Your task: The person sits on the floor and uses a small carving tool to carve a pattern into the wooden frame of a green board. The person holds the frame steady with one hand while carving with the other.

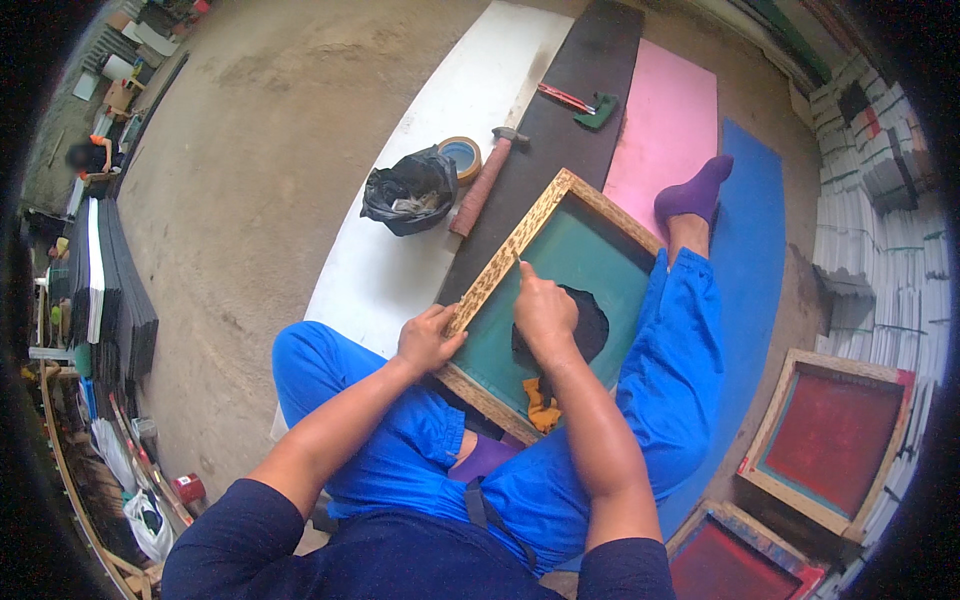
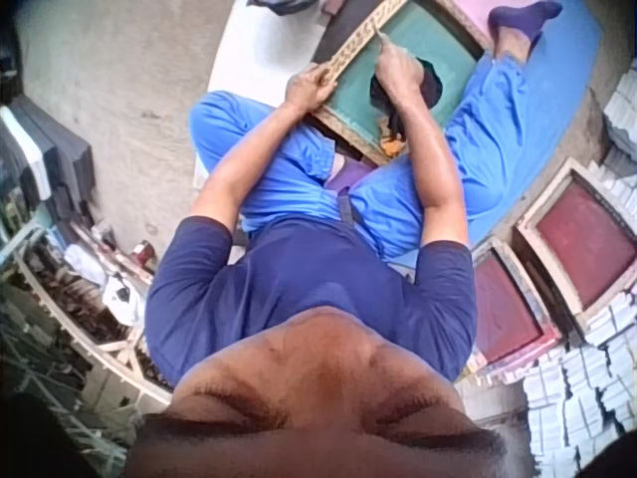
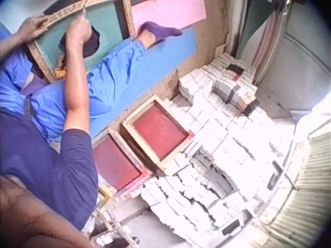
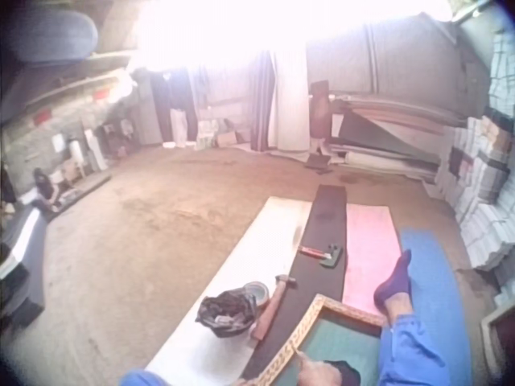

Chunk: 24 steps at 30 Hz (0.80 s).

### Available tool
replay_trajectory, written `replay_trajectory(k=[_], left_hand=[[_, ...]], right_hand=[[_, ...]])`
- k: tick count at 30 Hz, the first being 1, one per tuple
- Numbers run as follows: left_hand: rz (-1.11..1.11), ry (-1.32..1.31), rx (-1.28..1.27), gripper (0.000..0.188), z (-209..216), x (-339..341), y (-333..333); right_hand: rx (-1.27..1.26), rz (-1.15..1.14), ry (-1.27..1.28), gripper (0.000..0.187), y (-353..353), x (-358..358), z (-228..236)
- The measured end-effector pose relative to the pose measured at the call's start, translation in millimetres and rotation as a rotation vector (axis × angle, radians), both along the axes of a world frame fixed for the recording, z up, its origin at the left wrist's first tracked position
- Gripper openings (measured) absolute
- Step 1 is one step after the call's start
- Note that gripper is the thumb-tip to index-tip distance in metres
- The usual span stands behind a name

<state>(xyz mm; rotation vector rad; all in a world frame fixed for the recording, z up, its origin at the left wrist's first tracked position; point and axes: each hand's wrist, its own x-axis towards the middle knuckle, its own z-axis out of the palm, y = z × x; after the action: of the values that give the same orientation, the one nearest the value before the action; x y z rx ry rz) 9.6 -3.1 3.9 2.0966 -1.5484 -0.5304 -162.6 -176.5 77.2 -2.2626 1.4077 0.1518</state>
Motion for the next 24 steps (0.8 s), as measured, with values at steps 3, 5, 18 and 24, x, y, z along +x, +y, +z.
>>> replay_trajectory(k=[3,5,18,24], left_hand=[[0.003,0.026,0.021,0.054,-0.4,-0.2,0.7],[0.001,0.012,0.007,0.054,1.4,-0.5,1.5],[-0.008,0.018,-0.032,0.054,-3.2,-2.7,-1.0],[-0.016,-0.042,-0.035,0.055,-3.3,0.1,0.3]], right_hand=[[0.013,-0.003,0.056,0.054,4.1,7.6,2.3],[0.038,-0.002,0.096,0.057,6.0,13.5,10.7],[-0.014,-0.039,-0.325,0.043,-6.0,-29.3,-56.6],[0.392,-0.292,-0.715,0.041,-24.7,-30.8,-74.0]])
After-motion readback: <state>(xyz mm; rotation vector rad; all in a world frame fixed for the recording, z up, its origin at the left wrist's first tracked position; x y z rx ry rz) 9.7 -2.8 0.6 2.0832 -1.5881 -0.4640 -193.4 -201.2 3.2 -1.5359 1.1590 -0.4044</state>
